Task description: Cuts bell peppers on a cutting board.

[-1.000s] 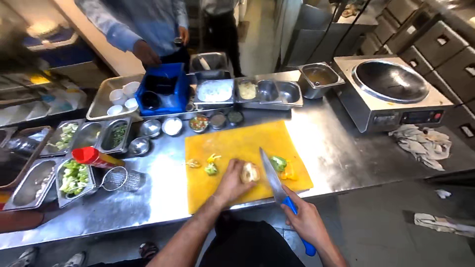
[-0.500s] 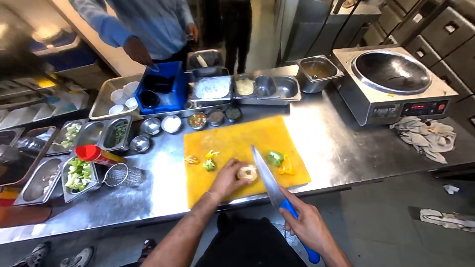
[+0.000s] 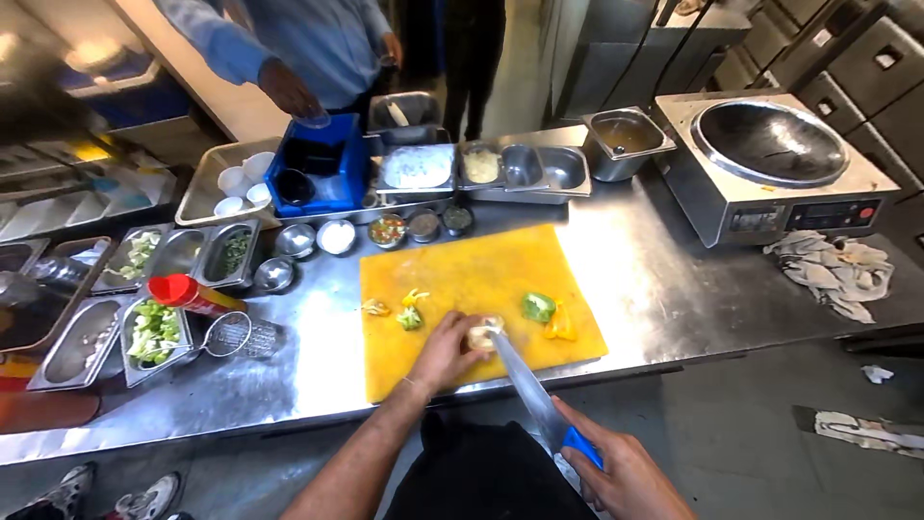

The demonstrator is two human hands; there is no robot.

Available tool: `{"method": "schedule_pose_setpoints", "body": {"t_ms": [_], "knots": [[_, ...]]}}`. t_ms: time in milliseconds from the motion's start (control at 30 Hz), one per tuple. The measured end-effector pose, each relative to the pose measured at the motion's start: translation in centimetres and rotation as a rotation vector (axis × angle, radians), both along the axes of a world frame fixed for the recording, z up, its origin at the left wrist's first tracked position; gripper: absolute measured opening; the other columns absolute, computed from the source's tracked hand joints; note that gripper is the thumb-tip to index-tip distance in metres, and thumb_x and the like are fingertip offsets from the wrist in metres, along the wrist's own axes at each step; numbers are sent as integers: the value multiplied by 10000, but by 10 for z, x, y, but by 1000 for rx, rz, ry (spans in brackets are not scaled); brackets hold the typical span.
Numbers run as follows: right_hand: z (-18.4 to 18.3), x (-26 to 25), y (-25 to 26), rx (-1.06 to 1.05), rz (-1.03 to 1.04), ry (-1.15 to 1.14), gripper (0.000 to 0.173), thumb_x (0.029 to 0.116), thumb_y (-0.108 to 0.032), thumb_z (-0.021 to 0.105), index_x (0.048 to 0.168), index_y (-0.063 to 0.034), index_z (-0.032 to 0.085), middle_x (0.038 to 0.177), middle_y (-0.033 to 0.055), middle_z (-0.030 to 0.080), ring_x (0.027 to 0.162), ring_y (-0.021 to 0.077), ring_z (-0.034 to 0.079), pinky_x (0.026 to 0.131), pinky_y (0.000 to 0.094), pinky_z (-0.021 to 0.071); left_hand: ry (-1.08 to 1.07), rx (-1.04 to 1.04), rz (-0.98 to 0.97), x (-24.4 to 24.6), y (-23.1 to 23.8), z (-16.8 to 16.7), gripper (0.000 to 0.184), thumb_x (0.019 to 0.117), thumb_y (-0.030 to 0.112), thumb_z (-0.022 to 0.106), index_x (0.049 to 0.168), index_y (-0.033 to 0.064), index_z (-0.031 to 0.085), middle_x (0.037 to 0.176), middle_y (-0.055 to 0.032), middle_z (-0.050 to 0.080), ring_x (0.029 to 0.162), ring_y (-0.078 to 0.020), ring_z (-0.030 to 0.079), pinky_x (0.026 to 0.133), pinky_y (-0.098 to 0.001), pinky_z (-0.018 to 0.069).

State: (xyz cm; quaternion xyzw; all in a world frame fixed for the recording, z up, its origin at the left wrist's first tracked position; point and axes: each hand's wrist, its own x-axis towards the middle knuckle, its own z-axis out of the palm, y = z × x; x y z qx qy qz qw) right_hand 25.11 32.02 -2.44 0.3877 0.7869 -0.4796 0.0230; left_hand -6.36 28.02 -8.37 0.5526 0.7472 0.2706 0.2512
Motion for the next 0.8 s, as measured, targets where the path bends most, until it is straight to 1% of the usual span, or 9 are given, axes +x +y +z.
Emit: {"method": "schedule_pose_setpoints", "body": {"t_ms": [100,200,300,400,467,567,667,733,800], "knots": [[10,11,3,-146,2,30,629,1001,-193,630,1589,-236,409,854,69,732,540,176,667,549,387,621,24,32,31,1,-1,-2,674,775,421,897,1315,105,646,1269,-127,612,1047,-236,674,915,-428,598],[12,17,6,-314,-63,96,624,1008,-172,625,1589,-239,406,947,73,739,555,191,672,533,387,625,-7,32,-5,0,-3,-3,683,766,429,902,1301,88,649,1254,-133,609,1051,-232,668,926,-418,592],[13,19,7,-483,-139,205,613,1008,-122,616,1581,-207,415,1002,68,742,560,203,672,496,379,615,-63,35,-101,-3,-9,-3,474,875,289,832,1273,84,677,1190,-141,615,1002,-214,673,910,-384,597],[14,20,8,-550,-141,228,619,1010,-120,612,1587,-204,404,1010,84,736,564,213,669,493,382,612,-20,75,-74,-1,-15,-8,293,887,254,818,1105,76,736,1130,-121,640,941,-205,679,872,-388,606],[22,20,7,-487,-108,150,633,1006,-137,615,1592,-229,394,1003,80,735,562,203,671,513,383,619,35,129,-41,3,-17,-13,270,863,278,840,1016,73,751,1159,-115,633,914,-197,684,841,-389,617],[39,9,5,-214,23,-47,641,1000,-196,630,1594,-255,396,891,80,732,555,187,677,555,392,625,73,185,-17,8,-18,-17,263,850,284,852,955,62,758,1189,-106,629,905,-176,685,820,-368,622],[57,-13,-8,94,147,-193,639,984,-174,607,1591,-182,405,987,156,737,784,296,723,751,494,600,87,212,11,13,-18,-22,262,840,302,858,933,77,762,1158,-84,638,917,-160,684,821,-356,624],[65,-26,-15,168,211,-279,651,994,-162,576,1608,-154,362,1033,192,723,874,359,720,801,530,585,67,202,41,17,-19,-20,259,833,288,865,926,70,761,1157,-91,631,905,-161,686,807,-355,628],[70,-36,-18,167,257,-363,660,1006,-172,553,1623,-158,319,1019,197,708,881,373,711,794,527,580,58,177,70,21,-20,-19,257,832,285,868,927,71,763,1162,-94,626,890,-160,685,797,-352,628]]}}
